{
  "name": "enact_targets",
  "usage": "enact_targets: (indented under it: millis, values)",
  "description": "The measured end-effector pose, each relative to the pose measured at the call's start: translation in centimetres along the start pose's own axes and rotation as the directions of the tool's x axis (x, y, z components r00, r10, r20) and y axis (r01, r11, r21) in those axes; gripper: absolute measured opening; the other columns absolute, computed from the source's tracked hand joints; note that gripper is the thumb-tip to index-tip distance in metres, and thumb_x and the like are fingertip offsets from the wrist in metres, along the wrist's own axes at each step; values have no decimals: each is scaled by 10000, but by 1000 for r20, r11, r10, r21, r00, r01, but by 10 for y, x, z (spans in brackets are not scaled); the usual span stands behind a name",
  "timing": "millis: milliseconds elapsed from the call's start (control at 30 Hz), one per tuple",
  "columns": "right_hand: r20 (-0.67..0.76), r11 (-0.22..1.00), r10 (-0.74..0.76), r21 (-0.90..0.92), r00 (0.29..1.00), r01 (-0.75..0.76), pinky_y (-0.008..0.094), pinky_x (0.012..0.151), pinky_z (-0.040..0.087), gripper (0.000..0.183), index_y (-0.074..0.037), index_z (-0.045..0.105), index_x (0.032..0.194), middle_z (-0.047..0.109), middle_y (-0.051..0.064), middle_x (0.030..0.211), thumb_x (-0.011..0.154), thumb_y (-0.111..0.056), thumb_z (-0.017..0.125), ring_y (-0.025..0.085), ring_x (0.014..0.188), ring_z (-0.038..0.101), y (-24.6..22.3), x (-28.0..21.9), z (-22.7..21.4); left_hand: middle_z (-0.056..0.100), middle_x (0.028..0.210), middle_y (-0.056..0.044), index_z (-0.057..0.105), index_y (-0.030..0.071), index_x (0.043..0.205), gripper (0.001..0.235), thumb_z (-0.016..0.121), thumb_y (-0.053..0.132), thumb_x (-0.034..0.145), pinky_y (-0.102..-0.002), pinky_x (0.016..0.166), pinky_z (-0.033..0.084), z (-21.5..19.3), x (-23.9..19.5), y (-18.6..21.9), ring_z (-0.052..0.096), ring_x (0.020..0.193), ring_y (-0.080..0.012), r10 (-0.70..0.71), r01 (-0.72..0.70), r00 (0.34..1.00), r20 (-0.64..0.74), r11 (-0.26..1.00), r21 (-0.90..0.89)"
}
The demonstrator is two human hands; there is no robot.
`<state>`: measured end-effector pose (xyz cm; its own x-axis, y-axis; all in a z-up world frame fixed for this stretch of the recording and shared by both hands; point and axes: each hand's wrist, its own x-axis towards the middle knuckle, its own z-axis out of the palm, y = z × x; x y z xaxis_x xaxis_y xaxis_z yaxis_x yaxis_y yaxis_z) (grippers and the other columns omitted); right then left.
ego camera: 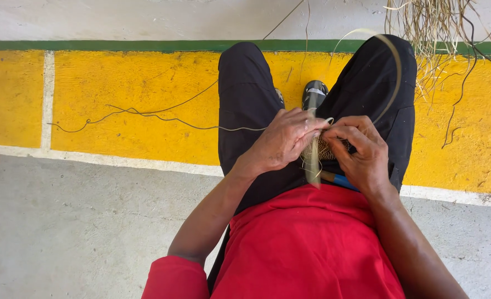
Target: Weaving a small circular basket or base using dried plant fibers and a small hand tool.
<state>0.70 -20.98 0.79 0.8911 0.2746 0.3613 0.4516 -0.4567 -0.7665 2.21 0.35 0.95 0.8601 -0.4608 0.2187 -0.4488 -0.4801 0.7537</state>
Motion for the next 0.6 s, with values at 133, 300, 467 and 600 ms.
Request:
enact_targets:
  millis: [133,300,467,600]
  values:
    - [8,998,-7,-63,1000,8,332,882,565,192,-70,737,1051,668,64,1091,887,-29,831,201,1028,682,-8,3,-11,684,1065,-16,679,125,1263,275,649,86,992,-387,963,434,5,-5,-3,638,1048,-209,70,-69,996,-50,997,26]
    - [132,996,-39,-71,990,48,347,831,558,188,-70,742,1022,678,86,1045,856,-48,826,227,979,678,-1,15,-28,732,1081,-10,695,121,1230,226,671,122,1005,-344,890,435,4,0,5,640,978,-190,80,-78,995,-66,997,22]
    - [363,977,20,190,932,-94,335,811,575,243,-82,729,1146,708,84,1027,907,-50,698,210,931,713,17,43,-41,750,996,11,743,151,1204,242,678,115,974,-342,877,424,0,-9,15,636,922,-176,21,-19,999,-30,999,44]
    - [457,981,-102,191,884,14,334,786,569,189,-65,700,1135,727,83,1002,950,-69,662,210,906,716,14,59,-37,742,1040,14,726,165,1237,262,673,125,984,-353,912,420,1,-17,18,636,969,-168,73,-71,996,-59,997,42]
